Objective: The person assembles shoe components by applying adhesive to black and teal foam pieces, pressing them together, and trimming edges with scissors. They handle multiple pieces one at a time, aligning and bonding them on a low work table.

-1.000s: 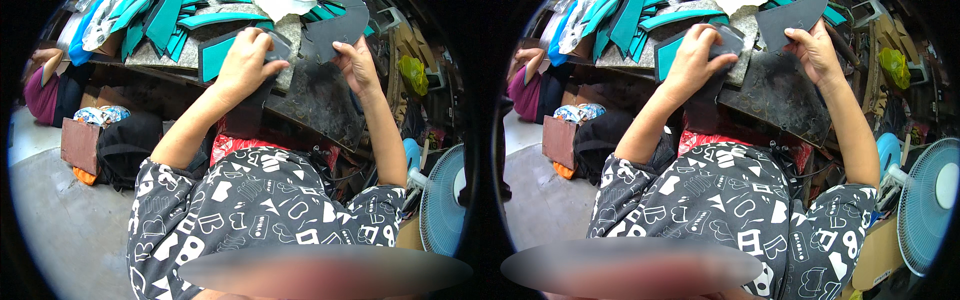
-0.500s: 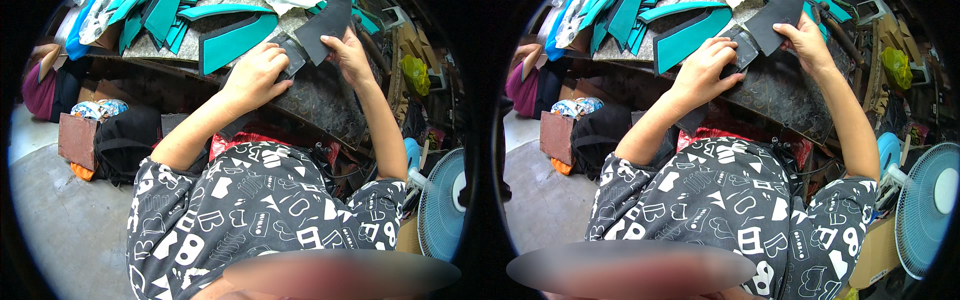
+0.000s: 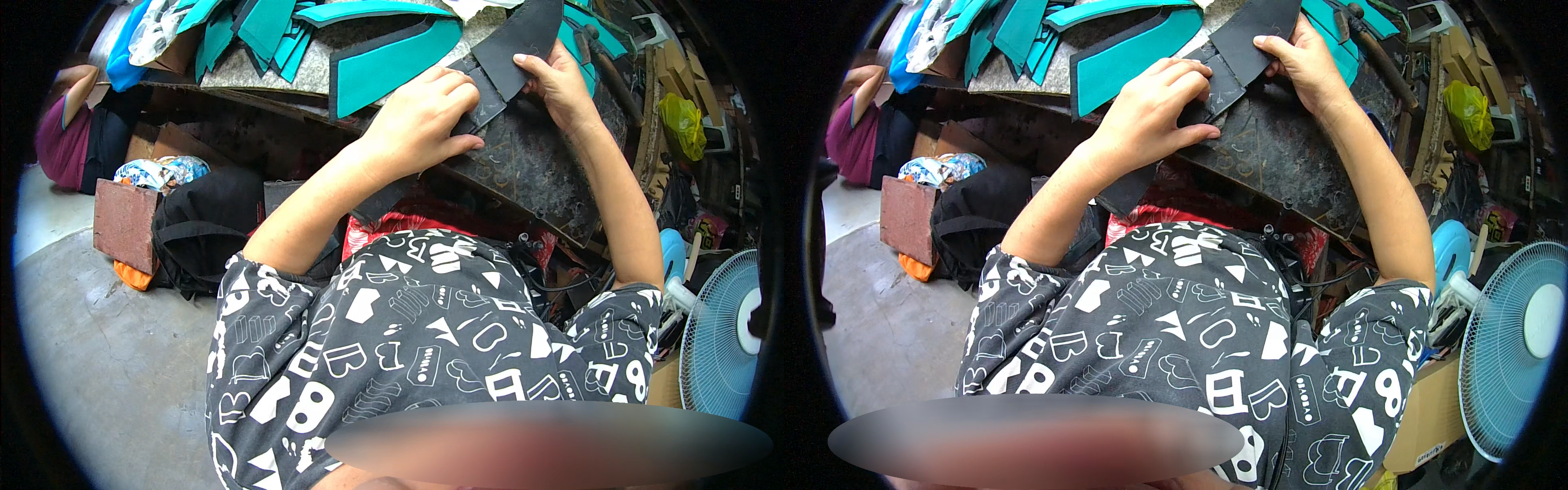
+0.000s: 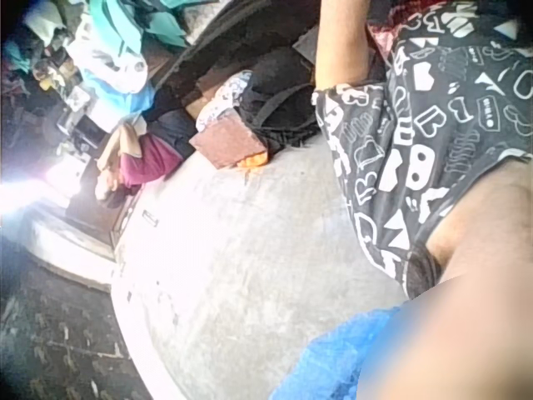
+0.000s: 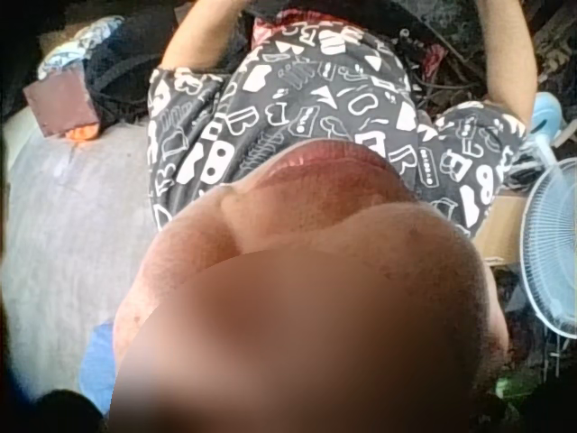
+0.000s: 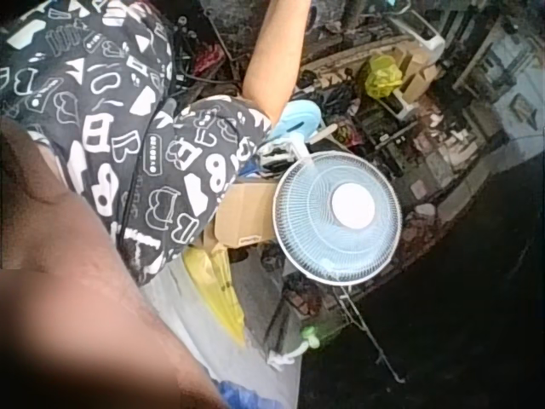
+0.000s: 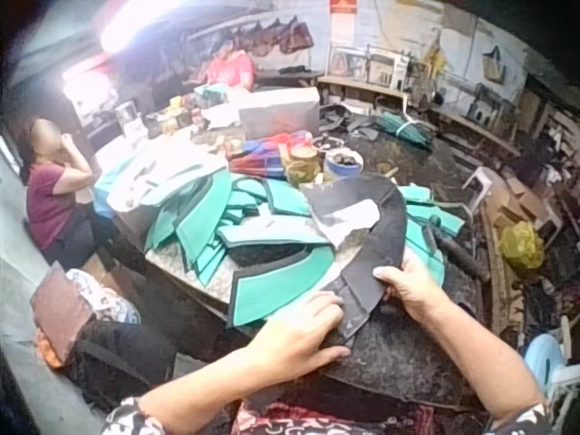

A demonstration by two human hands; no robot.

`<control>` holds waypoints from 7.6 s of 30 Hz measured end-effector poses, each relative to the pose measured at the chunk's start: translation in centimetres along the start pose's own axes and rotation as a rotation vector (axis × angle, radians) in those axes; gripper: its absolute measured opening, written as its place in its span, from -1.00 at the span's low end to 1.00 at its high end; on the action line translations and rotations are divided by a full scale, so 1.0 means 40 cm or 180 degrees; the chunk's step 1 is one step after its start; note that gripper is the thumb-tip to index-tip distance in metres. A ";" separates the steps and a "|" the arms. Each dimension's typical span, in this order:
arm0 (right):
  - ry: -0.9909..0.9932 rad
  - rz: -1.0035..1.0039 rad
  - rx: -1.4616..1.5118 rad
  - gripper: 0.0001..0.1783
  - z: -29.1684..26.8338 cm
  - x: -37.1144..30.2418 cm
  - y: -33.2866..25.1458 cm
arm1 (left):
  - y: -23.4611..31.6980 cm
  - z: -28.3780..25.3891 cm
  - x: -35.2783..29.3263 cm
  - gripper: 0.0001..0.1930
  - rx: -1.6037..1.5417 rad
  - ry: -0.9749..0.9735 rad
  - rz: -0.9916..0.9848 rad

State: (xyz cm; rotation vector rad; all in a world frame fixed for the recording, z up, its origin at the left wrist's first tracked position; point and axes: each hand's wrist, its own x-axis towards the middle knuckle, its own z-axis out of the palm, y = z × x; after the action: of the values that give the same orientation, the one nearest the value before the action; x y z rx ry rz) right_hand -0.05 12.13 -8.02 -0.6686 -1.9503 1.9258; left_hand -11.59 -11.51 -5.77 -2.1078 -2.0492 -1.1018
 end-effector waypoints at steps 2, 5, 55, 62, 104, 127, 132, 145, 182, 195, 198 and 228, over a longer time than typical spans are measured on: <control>-0.0022 -0.0061 -0.0015 -0.60 -0.006 0.002 0.002 | 0.000 -0.001 0.001 -0.53 -0.0001 -0.0003 -0.0004; -0.0161 -0.0132 -0.0129 -0.59 -0.006 -0.001 0.002 | -0.002 0.000 0.002 -0.53 -0.0002 0.0024 0.0011; -0.0075 -0.0204 -0.0211 -0.54 0.015 -0.003 -0.002 | -0.009 0.003 0.010 -0.54 0.0110 0.0058 -0.0004; 0.0001 -0.0190 -0.0336 -0.52 0.018 -0.002 0.003 | -0.036 0.000 0.022 -0.56 -0.0044 0.0076 0.0111; -0.0277 0.0312 0.0102 0.28 0.063 -0.081 -0.089 | -0.043 0.020 0.031 -0.72 0.0716 -0.0124 0.0098; -0.0001 -0.0005 -0.0103 0.32 0.100 -0.111 -0.065 | -0.074 0.034 0.102 -0.60 -0.0262 0.0589 -0.0938; -0.0188 -0.0257 0.0377 0.31 0.091 -0.132 -0.094 | -0.071 0.022 0.146 -0.32 -0.2467 0.0311 -0.1823; -0.0258 -0.0035 0.0607 0.20 0.103 -0.161 -0.081 | -0.075 0.013 0.114 -0.20 -0.3403 0.0534 -0.1988; 0.0390 -0.1615 -0.3355 -0.62 0.059 -0.169 -0.134 | -0.056 -0.017 0.018 -0.05 -0.0632 0.0189 -0.1781; -0.0058 -0.1707 -0.3881 -0.62 -0.017 -0.212 -0.125 | -0.073 -0.009 0.019 -0.08 -0.0646 0.0239 -0.1647; 0.0297 -0.1963 -0.3791 -0.59 -0.027 -0.206 -0.152 | -0.075 -0.008 0.017 -0.09 -0.0600 0.0238 -0.1665; 0.0366 -0.0983 -0.3308 -0.59 0.041 -0.136 -0.118 | -0.049 -0.033 0.025 0.00 -0.1058 0.0059 -0.1806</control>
State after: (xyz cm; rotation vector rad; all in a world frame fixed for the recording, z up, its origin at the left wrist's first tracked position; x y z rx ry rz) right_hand 3.14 7.92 -2.87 -0.6166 -2.6966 0.5798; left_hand -14.05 -10.95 -5.18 -1.6300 -2.7048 -1.6105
